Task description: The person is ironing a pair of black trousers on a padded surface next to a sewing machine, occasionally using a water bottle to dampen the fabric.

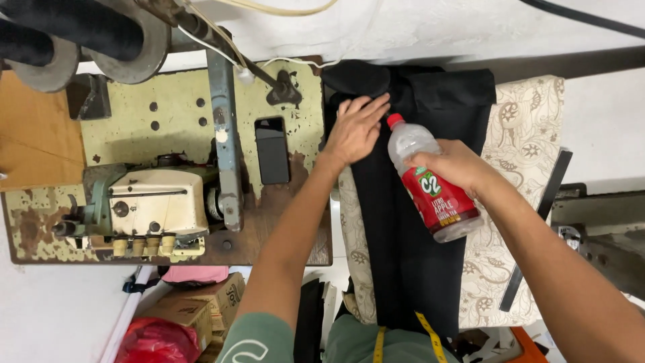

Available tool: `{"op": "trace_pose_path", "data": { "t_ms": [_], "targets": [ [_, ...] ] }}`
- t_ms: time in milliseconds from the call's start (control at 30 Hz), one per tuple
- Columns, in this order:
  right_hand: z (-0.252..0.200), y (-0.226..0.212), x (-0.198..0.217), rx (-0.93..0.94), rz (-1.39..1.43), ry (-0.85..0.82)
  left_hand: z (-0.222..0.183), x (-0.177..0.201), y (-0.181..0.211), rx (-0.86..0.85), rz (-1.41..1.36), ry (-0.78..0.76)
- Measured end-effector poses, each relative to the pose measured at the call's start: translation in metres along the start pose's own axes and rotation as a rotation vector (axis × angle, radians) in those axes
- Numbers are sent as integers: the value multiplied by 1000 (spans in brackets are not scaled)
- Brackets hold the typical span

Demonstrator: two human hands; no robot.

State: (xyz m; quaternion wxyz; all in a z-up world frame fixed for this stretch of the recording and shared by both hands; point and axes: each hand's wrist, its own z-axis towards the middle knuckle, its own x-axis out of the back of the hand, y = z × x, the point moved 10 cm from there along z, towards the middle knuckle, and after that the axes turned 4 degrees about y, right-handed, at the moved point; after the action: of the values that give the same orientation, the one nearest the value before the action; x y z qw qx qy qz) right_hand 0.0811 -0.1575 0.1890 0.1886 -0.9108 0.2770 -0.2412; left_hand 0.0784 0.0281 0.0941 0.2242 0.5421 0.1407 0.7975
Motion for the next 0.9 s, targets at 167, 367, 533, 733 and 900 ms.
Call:
{"op": "trace_pose_path", "data": {
  "t_ms": [167, 367, 533, 733, 900],
  "targets": [
    [-5, 2, -7, -30, -4, -33, 3, 4, 13, -165, 97, -35],
    [-21, 19, -11, -39, -73, -47, -17, 24, 48, -198, 101, -73],
    [-55, 25, -18, -96, -112, -52, -46, 25, 63, -194, 77, -53],
    [-67, 48, -23, -116, -151, -53, -74, 25, 82, -202, 47, -31],
    [-79, 71, -30, -136, -150, -51, -93, 23, 100, -202, 23, -34]
  ]
}}
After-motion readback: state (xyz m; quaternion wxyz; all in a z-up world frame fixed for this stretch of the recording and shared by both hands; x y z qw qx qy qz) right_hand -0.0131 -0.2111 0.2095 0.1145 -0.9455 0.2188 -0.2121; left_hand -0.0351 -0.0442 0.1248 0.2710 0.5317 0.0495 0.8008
